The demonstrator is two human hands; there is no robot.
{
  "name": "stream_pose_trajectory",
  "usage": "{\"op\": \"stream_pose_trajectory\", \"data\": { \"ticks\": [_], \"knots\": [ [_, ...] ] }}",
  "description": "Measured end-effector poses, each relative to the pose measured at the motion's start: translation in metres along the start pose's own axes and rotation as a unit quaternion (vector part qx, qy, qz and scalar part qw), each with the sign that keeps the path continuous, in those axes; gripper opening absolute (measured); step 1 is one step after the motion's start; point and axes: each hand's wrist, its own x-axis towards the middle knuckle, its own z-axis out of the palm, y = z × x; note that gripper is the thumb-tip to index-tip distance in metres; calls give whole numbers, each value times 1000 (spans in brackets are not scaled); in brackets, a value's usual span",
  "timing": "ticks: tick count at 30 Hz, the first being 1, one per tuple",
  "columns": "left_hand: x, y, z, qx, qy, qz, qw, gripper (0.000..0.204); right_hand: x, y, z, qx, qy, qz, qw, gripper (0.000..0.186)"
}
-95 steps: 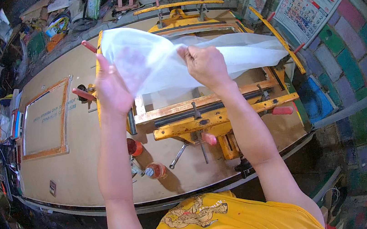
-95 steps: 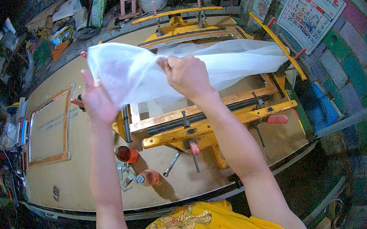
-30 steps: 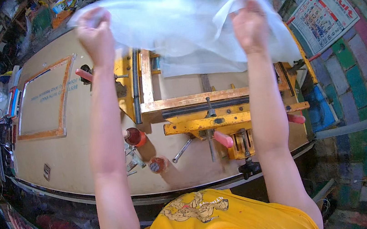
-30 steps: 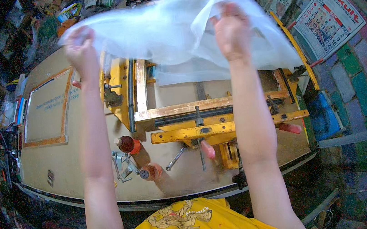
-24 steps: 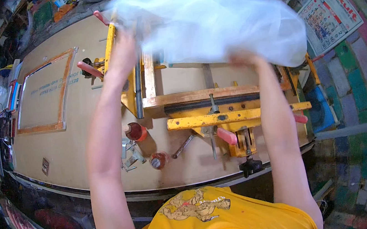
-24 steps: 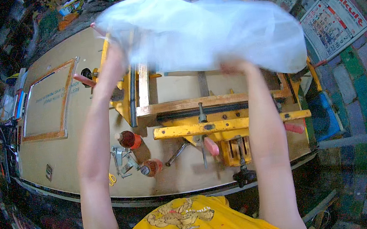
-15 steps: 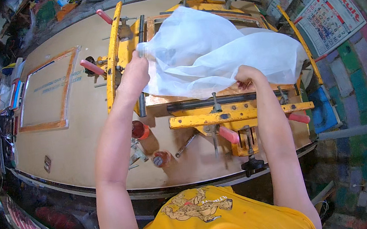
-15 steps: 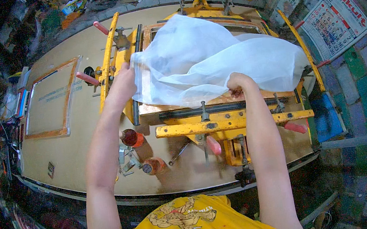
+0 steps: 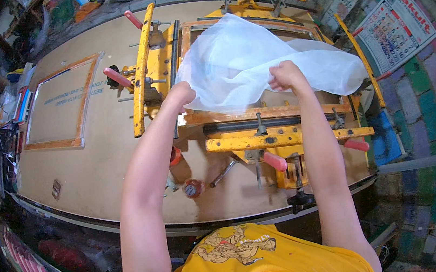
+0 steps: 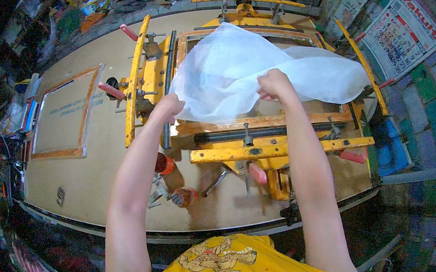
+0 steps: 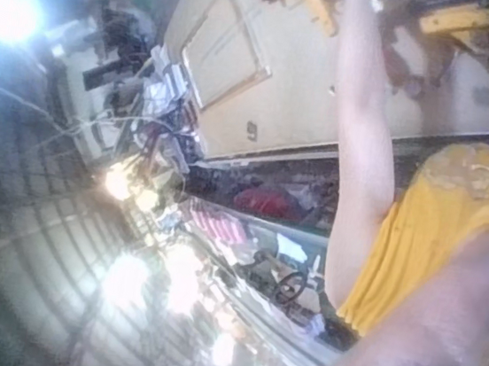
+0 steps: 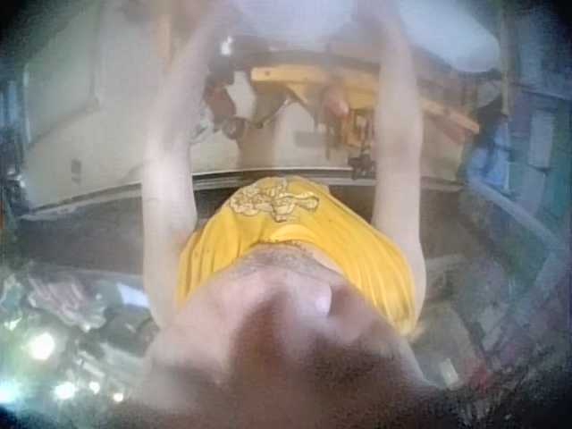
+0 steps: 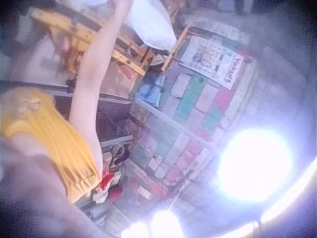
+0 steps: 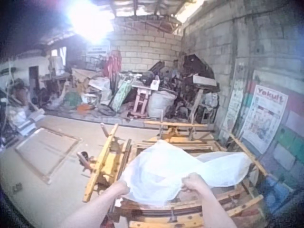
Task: The person places a white fabric onto a yellow screen-printing frame, smooths it, and adjusts the clamps to secure the fabric. The person repeatedly repositions the fabric and tightens the clamps to prepare the frame for use.
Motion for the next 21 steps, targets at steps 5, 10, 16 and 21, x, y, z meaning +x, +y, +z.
{"op": "stream_pose_trajectory", "data": {
  "ticks": [5,10,16,21],
  "knots": [
    [-2,27,22,-401,-248,-1,882,79,-7,-9,-10,451,-88,-65,886,30],
    [-6,73,43,-754,-205,-47,622,59,-19,-15,-5,579,-211,-159,771,31],
    [35,47,0,-920,-3,85,383,52,-29,-7,-31,477,-176,-121,853,27],
    [22,25,25,-706,170,99,681,11,41,77,-36,136,-51,140,979,26]
  ]
}}
